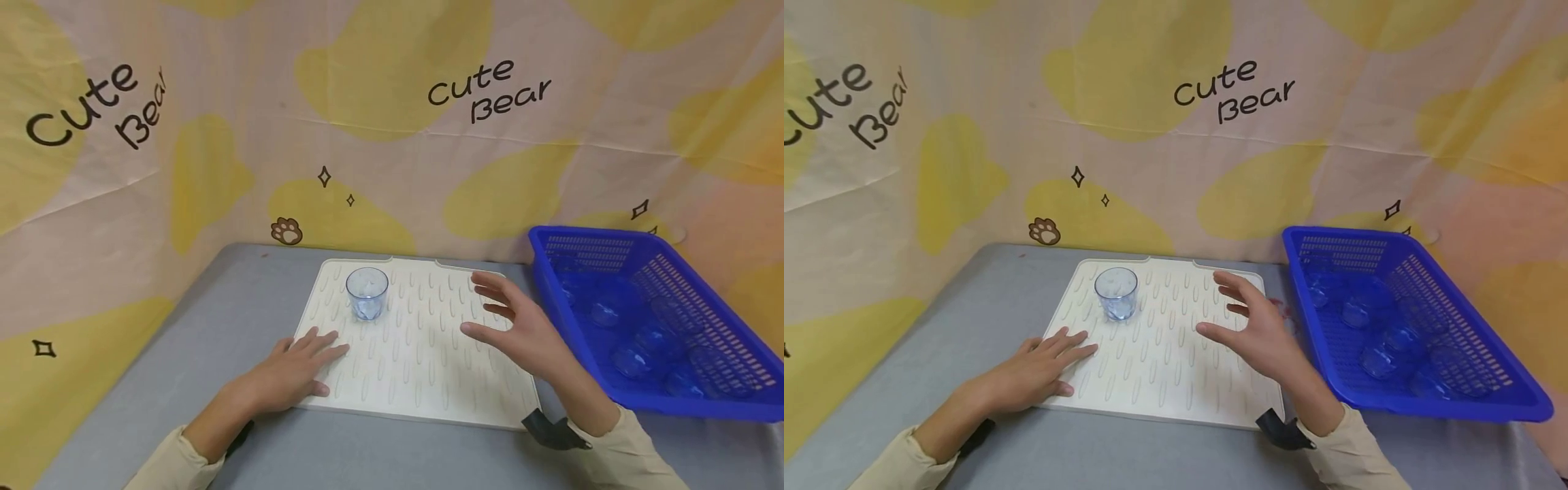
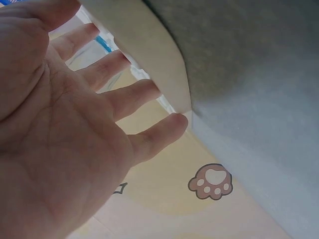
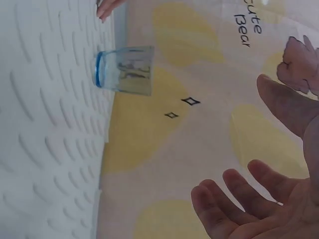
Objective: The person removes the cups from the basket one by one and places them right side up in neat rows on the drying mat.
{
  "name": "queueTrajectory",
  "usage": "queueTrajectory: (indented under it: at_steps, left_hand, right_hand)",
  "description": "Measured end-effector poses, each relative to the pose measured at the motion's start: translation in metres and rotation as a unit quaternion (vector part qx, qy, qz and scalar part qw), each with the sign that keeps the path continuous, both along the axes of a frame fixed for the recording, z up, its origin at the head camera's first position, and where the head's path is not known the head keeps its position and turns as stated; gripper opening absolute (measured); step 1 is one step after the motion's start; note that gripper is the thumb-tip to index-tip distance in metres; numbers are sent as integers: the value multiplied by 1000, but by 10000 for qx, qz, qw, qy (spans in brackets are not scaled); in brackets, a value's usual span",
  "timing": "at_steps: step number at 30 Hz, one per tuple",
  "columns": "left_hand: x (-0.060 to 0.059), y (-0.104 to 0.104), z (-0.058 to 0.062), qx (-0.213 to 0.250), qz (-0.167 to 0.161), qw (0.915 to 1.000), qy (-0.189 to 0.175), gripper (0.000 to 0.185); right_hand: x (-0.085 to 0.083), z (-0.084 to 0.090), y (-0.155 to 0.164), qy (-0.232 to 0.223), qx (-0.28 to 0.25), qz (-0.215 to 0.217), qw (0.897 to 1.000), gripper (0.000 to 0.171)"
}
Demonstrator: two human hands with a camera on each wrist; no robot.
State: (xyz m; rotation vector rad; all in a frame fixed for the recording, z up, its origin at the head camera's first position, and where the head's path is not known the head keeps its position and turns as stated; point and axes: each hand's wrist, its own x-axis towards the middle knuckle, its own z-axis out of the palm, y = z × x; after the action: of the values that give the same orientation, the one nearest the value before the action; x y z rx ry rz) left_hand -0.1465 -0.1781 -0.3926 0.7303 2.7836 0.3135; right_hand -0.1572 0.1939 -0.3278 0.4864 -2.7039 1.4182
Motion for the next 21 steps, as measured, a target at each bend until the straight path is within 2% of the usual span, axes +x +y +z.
queueTrajectory:
  at_steps: [8,21]
  left_hand:
    - [-2,2,-4,17,-60,10000,54,70]
    - [-1,0,-3,131,-80,9999,25,71]
  right_hand:
    - [21,11,54,-11,621,-444,9971,75]
    - [28,1,107,21,1090,-812,9907,75]
